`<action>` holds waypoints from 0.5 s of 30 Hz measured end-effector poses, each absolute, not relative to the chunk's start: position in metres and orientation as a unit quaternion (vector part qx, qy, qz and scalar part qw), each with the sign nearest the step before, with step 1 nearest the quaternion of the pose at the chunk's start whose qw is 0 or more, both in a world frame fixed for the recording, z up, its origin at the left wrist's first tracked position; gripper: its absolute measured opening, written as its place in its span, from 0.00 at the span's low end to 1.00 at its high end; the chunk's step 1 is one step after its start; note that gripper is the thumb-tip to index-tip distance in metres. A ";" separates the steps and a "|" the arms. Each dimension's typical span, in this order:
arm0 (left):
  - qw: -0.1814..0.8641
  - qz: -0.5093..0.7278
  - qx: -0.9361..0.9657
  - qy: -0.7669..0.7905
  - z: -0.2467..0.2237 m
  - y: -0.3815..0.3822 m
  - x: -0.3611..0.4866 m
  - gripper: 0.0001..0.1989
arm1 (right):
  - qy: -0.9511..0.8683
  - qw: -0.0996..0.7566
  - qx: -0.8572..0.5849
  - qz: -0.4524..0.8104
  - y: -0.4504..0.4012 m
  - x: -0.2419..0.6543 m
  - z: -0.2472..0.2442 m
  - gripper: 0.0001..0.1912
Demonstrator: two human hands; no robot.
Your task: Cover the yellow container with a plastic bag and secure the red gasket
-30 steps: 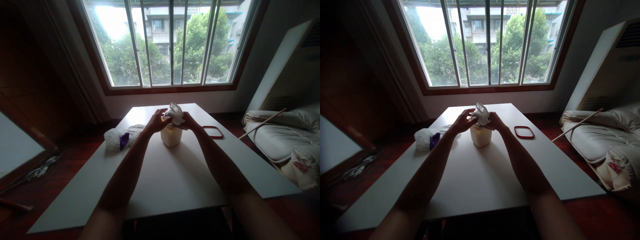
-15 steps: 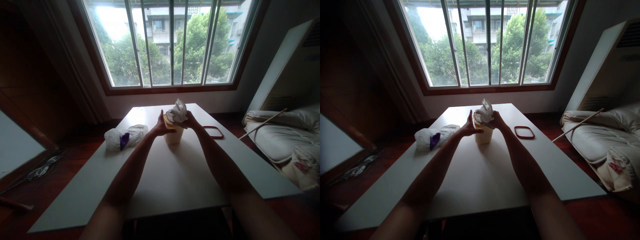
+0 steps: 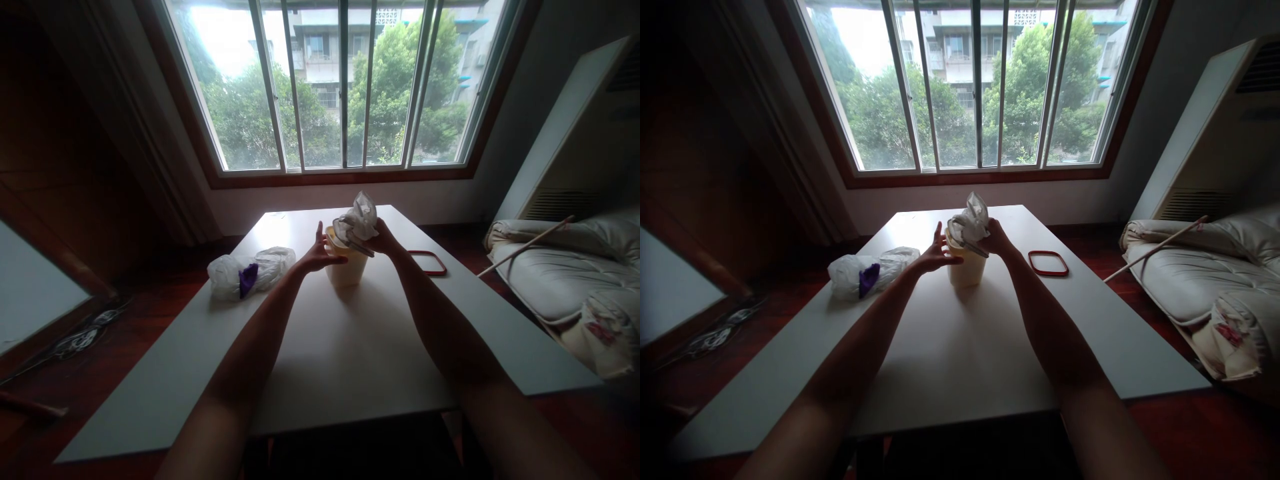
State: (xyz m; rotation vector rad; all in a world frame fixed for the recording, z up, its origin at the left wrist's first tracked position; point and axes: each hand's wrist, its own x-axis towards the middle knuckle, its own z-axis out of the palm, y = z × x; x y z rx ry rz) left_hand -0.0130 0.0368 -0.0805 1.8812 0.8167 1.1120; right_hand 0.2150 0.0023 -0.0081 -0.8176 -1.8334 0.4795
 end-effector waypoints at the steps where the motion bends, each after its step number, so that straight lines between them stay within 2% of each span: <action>1: 0.394 0.439 0.739 0.325 -0.079 0.036 -0.013 0.76 | -0.759 0.527 -0.331 0.190 0.002 0.215 -0.008 0.23; 5: 0.395 0.453 0.726 0.333 -0.072 0.035 -0.014 0.77 | -0.695 0.586 -0.339 0.240 0.004 0.212 -0.008 0.26; 11: 0.373 0.474 0.730 0.323 -0.056 0.033 -0.024 0.76 | -0.585 0.686 -0.330 0.279 0.017 0.209 -0.004 0.25; 15: 0.343 0.467 0.752 0.315 -0.048 0.030 -0.029 0.75 | -0.563 0.704 -0.326 0.285 0.017 0.210 0.003 0.23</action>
